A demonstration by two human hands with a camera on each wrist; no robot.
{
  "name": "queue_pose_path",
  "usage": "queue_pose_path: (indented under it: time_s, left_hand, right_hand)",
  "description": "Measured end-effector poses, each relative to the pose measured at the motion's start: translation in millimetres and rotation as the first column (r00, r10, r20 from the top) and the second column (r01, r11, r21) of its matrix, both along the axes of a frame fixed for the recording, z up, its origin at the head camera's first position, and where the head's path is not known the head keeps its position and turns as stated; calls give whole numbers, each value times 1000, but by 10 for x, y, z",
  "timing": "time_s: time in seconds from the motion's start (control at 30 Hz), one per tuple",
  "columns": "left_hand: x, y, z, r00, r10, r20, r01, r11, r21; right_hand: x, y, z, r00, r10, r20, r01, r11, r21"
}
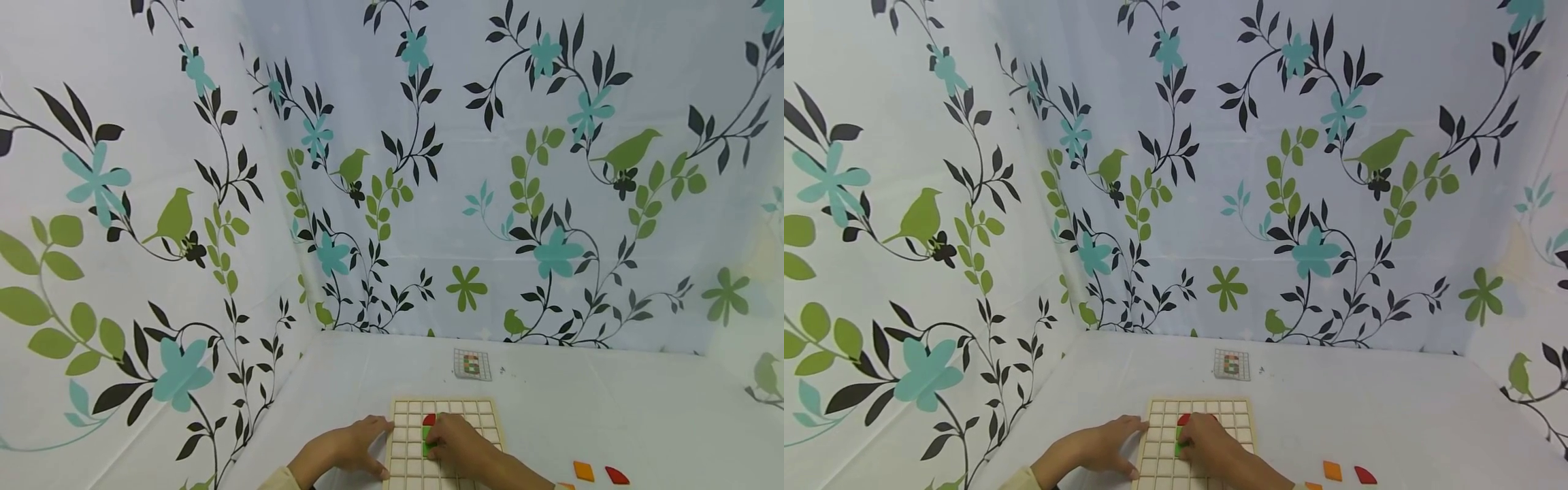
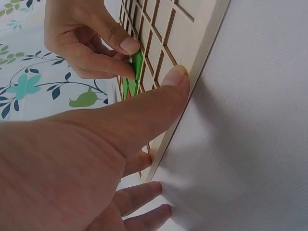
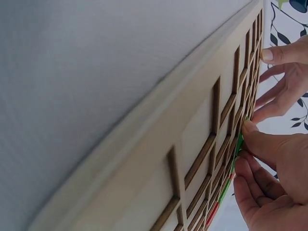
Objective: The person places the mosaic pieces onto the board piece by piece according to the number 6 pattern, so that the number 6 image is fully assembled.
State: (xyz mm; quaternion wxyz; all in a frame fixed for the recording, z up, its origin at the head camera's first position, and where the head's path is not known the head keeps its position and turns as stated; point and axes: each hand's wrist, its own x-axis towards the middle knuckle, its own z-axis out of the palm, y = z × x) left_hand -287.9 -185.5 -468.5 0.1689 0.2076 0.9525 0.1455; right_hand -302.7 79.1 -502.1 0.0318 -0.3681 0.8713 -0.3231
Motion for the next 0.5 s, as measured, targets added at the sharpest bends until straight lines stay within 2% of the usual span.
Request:
queue_pose_path:
  time_s: [0.03, 0.1, 0.17, 0.2, 0.23, 0.27, 0.3, 0.37, 0.4, 0.43, 0.5]
  left_hand:
    - [-82, -50, -127, 1000, -15, -6, 15, 1000, 10]
    - [-128, -71, -190, 999, -31, -12, 31, 1000, -2]
    - [-142, -74, -206, 999, -38, -19, 38, 999, -6]
    - [-143, -79, -206, 999, -42, -22, 41, 999, -7]
    - [-159, -90, -225, 999, -46, -24, 46, 999, -7]
    - [-93, -47, -123, 999, -36, -19, 35, 999, -14]
    - [-105, -53, -140, 999, -40, -20, 39, 999, -13]
    - [-164, -97, -237, 998, -58, -27, 58, 998, -7]
    - [-213, -124, -318, 997, -69, -31, 69, 998, -5]
    - [-269, -155, -405, 996, -80, -32, 80, 997, 1]
    - [-390, -224, -596, 993, -110, -50, 110, 994, -1]
  right_hand:
    - [3, -1, -6, 1000, 5, -17, -4, 1000, 4]
    - [8, 3, -13, 999, 13, -46, -12, 1000, 10]
    - [4, 7, -21, 996, 25, -86, -23, 1000, 19]
    - [-55, 20, -117, 989, 44, -142, -40, 999, 27]
    - [-58, 21, -122, 986, 48, -157, -44, 999, 28]
    - [-61, 22, -128, 985, 48, -166, -44, 999, 29]
    - [-66, 24, -137, 983, 47, -176, -42, 999, 32]
    - [-64, 34, -143, 984, 37, -176, -32, 999, 31]
    - [-57, 44, -141, 987, 32, -158, -29, 999, 19]
    - [7, 47, -43, 995, 12, -101, -12, 1000, 1]
    - [20, 93, -26, 997, -2, -74, -1, 999, -35]
